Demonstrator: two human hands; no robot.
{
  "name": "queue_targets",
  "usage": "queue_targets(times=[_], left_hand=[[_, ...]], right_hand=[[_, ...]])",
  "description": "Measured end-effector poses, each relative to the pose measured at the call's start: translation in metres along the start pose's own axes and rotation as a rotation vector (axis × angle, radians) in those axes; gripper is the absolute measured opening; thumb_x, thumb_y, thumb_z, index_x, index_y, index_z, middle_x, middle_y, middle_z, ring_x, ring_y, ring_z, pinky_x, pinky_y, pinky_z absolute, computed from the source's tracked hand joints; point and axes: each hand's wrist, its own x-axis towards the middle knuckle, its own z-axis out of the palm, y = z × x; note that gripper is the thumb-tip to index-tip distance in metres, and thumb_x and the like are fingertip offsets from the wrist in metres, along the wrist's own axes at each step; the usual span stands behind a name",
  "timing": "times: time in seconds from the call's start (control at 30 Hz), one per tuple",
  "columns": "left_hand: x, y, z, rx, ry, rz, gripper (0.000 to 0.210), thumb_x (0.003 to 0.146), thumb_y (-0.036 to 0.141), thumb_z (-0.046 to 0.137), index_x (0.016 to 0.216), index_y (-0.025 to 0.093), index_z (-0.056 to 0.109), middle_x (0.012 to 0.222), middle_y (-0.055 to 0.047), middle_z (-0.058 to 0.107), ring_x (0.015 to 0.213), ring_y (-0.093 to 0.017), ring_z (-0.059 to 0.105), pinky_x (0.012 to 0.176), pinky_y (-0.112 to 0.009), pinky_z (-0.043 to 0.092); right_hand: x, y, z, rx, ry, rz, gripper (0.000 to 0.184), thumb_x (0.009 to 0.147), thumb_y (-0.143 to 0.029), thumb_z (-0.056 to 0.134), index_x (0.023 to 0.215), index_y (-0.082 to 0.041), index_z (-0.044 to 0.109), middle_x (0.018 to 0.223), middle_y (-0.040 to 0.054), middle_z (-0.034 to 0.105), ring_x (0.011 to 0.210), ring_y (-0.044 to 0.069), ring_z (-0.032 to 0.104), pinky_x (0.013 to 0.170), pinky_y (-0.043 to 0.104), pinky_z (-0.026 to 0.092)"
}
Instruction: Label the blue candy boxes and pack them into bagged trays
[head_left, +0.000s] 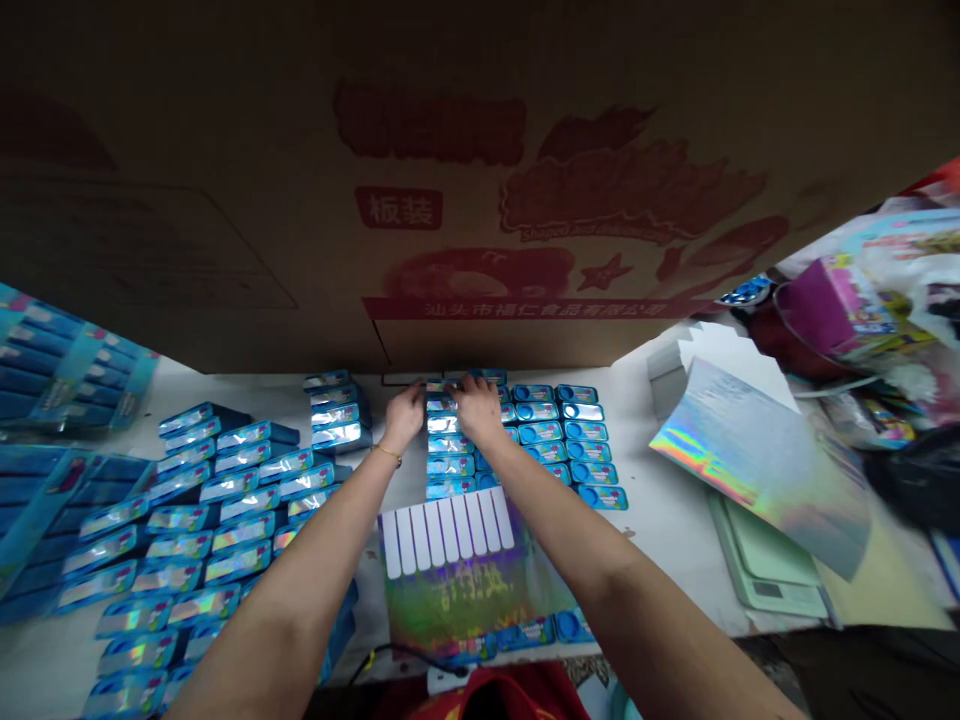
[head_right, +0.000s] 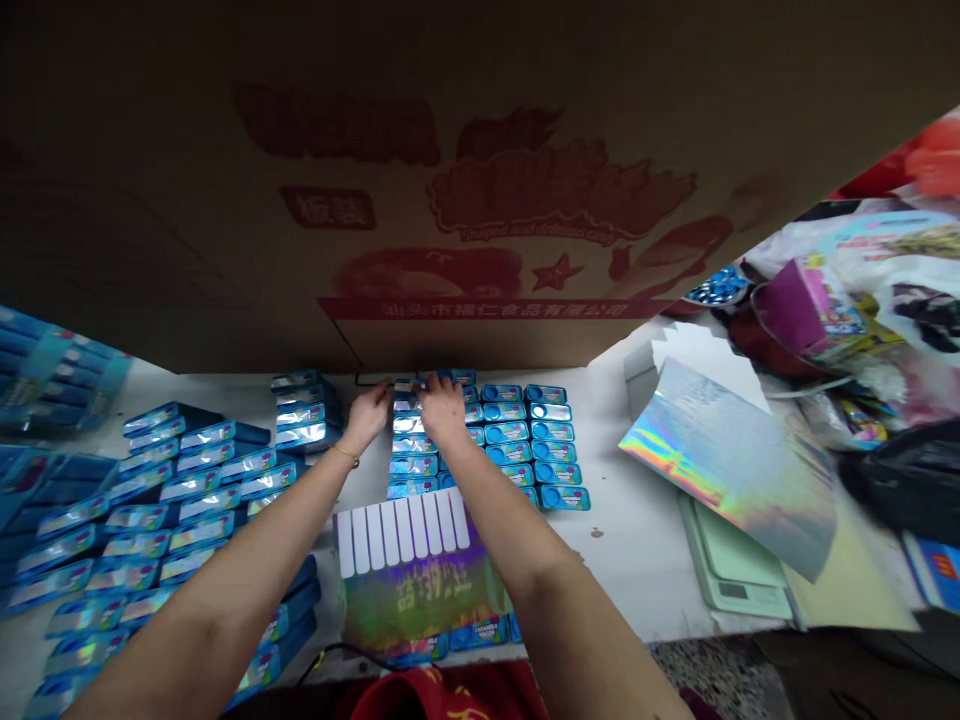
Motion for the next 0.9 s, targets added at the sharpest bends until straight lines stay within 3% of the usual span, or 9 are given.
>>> queue_targets(times=[0.1,0.17,0.3,0.43,0.57,0.63,0.7,0.8,0.9], left_hand=[[-0.010,0.007,-0.008,0.220,-0.078,0.077,0.046,0.073,0.023,0.053,0.119,0.024,0.055,0.129,-0.009,0.052,0.117,-0.029,0.049,0.093,-0.040,0.039],[-0.020,0.006,-0.014,0.281,-0.041,0.066,0.049,0.077,0.025,0.048,0.126,0.018,0.048,0.134,-0.013,0.046,0.120,-0.030,0.046,0.095,-0.041,0.037],[-0.056,-0.010,-0.032,0.154,-0.081,0.082,0.042,0.082,0.034,0.042,0.116,0.013,0.056,0.119,-0.015,0.059,0.111,-0.026,0.054,0.093,-0.038,0.041],[-0.092,-0.022,-0.050,0.045,-0.090,0.077,0.037,0.082,0.040,0.042,0.100,0.016,0.064,0.101,-0.010,0.068,0.097,-0.024,0.061,0.086,-0.036,0.045],[-0.113,-0.013,-0.056,0.164,0.040,0.162,0.041,0.084,0.038,0.039,0.109,0.014,0.060,0.111,-0.014,0.063,0.104,-0.024,0.056,0.092,-0.037,0.042],[-0.128,-0.003,-0.049,0.280,0.027,0.262,0.044,0.086,0.038,0.037,0.117,0.012,0.055,0.121,-0.016,0.056,0.115,-0.024,0.049,0.099,-0.037,0.035],[-0.151,0.007,-0.036,0.400,-0.061,0.378,0.050,0.086,0.041,0.036,0.125,0.011,0.048,0.133,-0.016,0.046,0.126,-0.026,0.037,0.105,-0.040,0.027],[-0.197,0.015,-0.016,0.546,-0.302,0.574,0.072,0.079,0.056,0.043,0.135,0.012,0.034,0.146,-0.014,0.026,0.136,-0.030,0.015,0.109,-0.046,0.014],[-0.240,0.011,-0.004,0.654,-0.494,0.683,0.104,0.061,0.073,0.050,0.140,0.010,0.024,0.149,-0.016,0.013,0.137,-0.034,0.004,0.109,-0.050,0.006]], right_hand=[[-0.007,0.003,-0.012,-0.022,-0.043,-0.060,0.036,0.085,-0.016,0.040,0.115,-0.023,0.060,0.109,0.0132,0.056,0.099,0.028,0.048,0.083,0.041,0.035],[-0.020,0.008,-0.020,0.056,-0.068,-0.055,0.034,0.086,-0.017,0.041,0.112,-0.025,0.061,0.113,0.0111,0.056,0.101,0.025,0.050,0.084,0.037,0.037],[-0.074,0.014,-0.032,0.329,-0.321,-0.166,0.029,0.076,-0.037,0.061,0.103,-0.026,0.066,0.100,0.0037,0.065,0.092,0.020,0.059,0.077,0.027,0.041],[-0.130,0.036,-0.049,0.484,-0.487,-0.095,0.011,0.066,-0.029,0.069,0.076,-0.023,0.070,0.072,-0.0007,0.067,0.071,0.017,0.061,0.060,0.023,0.041],[-0.156,0.119,-0.088,0.507,-0.359,0.111,0.013,0.073,-0.029,0.059,0.069,-0.019,0.066,0.065,-0.0003,0.063,0.062,0.015,0.057,0.055,0.023,0.039],[-0.162,0.163,-0.106,0.403,-0.261,0.304,0.020,0.077,-0.034,0.056,0.074,-0.018,0.067,0.064,0.0025,0.063,0.060,0.016,0.056,0.055,0.026,0.041],[-0.171,0.184,-0.112,0.215,-0.105,0.399,0.023,0.077,-0.034,0.058,0.089,-0.016,0.067,0.082,0.0092,0.067,0.073,0.021,0.060,0.064,0.031,0.044],[-0.197,0.149,-0.098,0.020,0.026,0.204,0.041,0.076,-0.033,0.061,0.112,-0.014,0.059,0.117,0.0175,0.057,0.104,0.027,0.054,0.087,0.041,0.040],[-0.243,0.065,-0.065,0.056,-0.162,-0.233,0.068,0.073,-0.048,0.061,0.130,-0.015,0.044,0.134,0.0158,0.044,0.126,0.029,0.035,0.102,0.050,0.026]])
